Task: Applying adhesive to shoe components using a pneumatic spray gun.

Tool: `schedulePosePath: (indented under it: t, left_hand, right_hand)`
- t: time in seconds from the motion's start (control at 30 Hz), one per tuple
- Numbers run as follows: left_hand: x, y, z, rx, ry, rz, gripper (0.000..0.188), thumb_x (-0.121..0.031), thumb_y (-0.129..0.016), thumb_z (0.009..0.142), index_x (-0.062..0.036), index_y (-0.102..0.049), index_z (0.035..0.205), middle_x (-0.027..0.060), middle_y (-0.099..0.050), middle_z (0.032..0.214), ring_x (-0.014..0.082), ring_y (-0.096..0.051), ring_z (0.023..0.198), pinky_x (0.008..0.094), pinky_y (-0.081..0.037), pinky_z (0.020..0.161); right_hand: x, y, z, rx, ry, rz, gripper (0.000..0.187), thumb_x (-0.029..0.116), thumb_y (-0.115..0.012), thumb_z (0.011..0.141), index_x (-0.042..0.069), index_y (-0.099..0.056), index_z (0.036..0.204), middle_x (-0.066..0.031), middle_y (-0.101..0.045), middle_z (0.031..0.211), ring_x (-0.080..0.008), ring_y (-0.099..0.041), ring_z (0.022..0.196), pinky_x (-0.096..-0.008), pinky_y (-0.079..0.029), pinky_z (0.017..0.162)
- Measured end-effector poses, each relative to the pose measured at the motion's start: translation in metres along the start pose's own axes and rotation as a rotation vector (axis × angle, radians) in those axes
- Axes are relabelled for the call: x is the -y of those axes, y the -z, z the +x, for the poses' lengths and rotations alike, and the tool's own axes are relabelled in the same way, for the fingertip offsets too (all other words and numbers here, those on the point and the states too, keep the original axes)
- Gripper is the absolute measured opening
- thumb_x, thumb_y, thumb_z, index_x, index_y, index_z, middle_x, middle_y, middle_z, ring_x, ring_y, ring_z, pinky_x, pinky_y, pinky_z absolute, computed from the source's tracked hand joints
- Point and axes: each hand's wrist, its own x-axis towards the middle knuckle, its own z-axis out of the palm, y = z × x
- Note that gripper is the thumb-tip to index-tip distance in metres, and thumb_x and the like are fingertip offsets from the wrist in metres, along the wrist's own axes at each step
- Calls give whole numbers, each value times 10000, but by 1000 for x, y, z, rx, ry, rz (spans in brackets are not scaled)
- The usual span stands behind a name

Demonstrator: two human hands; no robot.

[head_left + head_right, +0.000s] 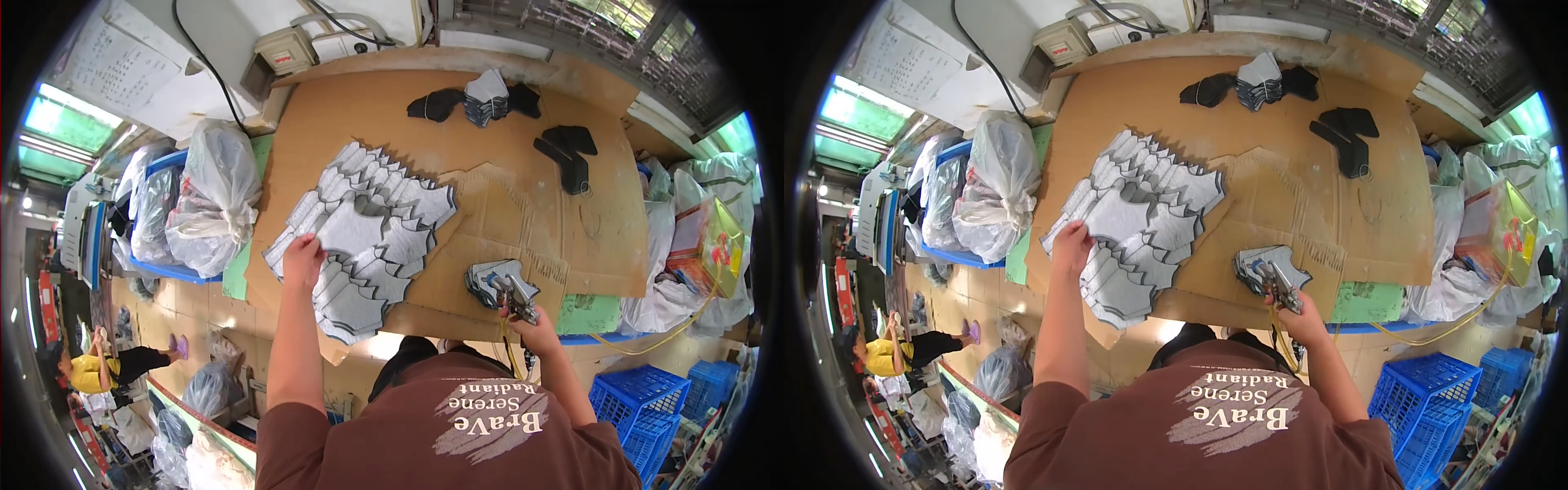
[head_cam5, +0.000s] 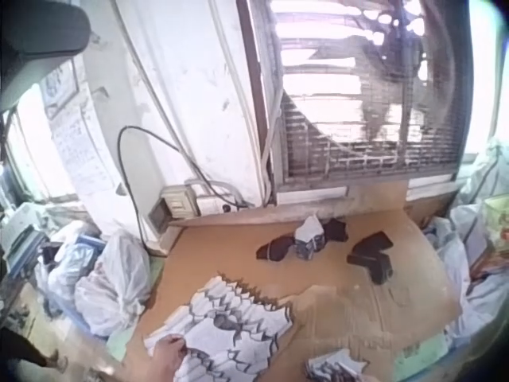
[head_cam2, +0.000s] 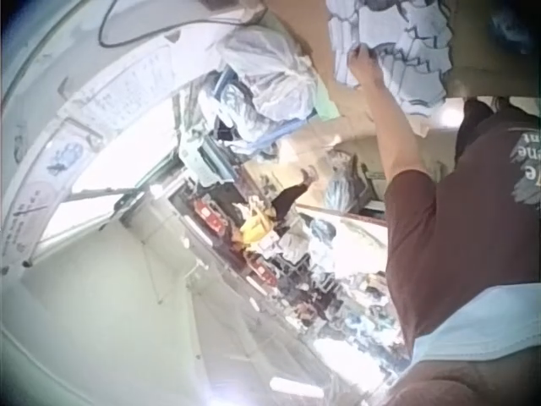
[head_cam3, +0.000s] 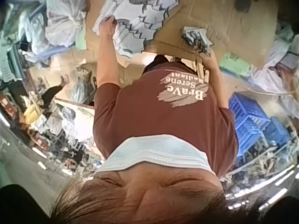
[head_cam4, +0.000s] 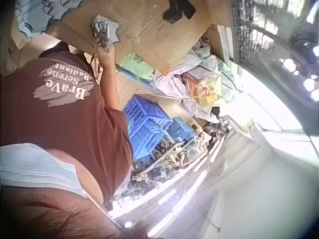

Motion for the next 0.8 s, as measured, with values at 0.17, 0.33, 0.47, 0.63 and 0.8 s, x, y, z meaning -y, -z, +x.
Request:
schedulePosePath:
  t: [0.17, 0.33, 0.47, 0.63, 0.8]
  left_hand:
    - [-13, -52, 70, 84, -32, -59, 124, -21, -535, 817, 30, -531, 930, 55, -541, 747, 125, -524, 614, 241, -446, 535]
    - [-8, -54, 122, -132, -379, 692, 136, -62, -555, 767, 2, -594, 881, 115, -613, 756, 220, -589, 644, 306, -468, 576]
    - [-6, -56, 125, -254, -614, 1066, 169, -117, -550, 741, -29, -629, 863, 184, -627, 823, 334, -607, 768, 383, -478, 669]
    - [-16, -56, 113, -285, -497, 1124, 193, -137, -547, 745, -28, -625, 883, 180, -626, 839, 335, -601, 803, 399, -473, 692]
    - [-12, -63, 100, -358, -550, 1289, 205, -135, -561, 746, -37, -614, 918, 168, -610, 889, 334, -577, 854, 395, -457, 722]
  right_hand:
    - [-1, -2, -7, -97, -23, 8, 276, 21, -486, 689, 39, -578, 949, 16, -564, 837, -64, -482, 741, -208, -395, 679]
    - [-6, -1, -12, -146, -53, -36, 315, 24, -492, 688, 43, -568, 993, 15, -572, 848, -65, -482, 737, -210, -399, 680]
    - [-3, -4, -14, -201, -15, 35, 316, 32, -496, 694, 45, -560, 1003, 13, -565, 860, -72, -489, 757, -213, -399, 696]
    - [-1, -4, -14, -195, -73, 58, 302, 34, -491, 705, 37, -552, 1001, 2, -572, 899, -87, -500, 813, -220, -395, 742]
    - [-1, -9, -11, -196, -17, 62, 312, 27, -481, 716, 42, -542, 1022, -4, -569, 898, -94, -495, 833, -226, -387, 769]
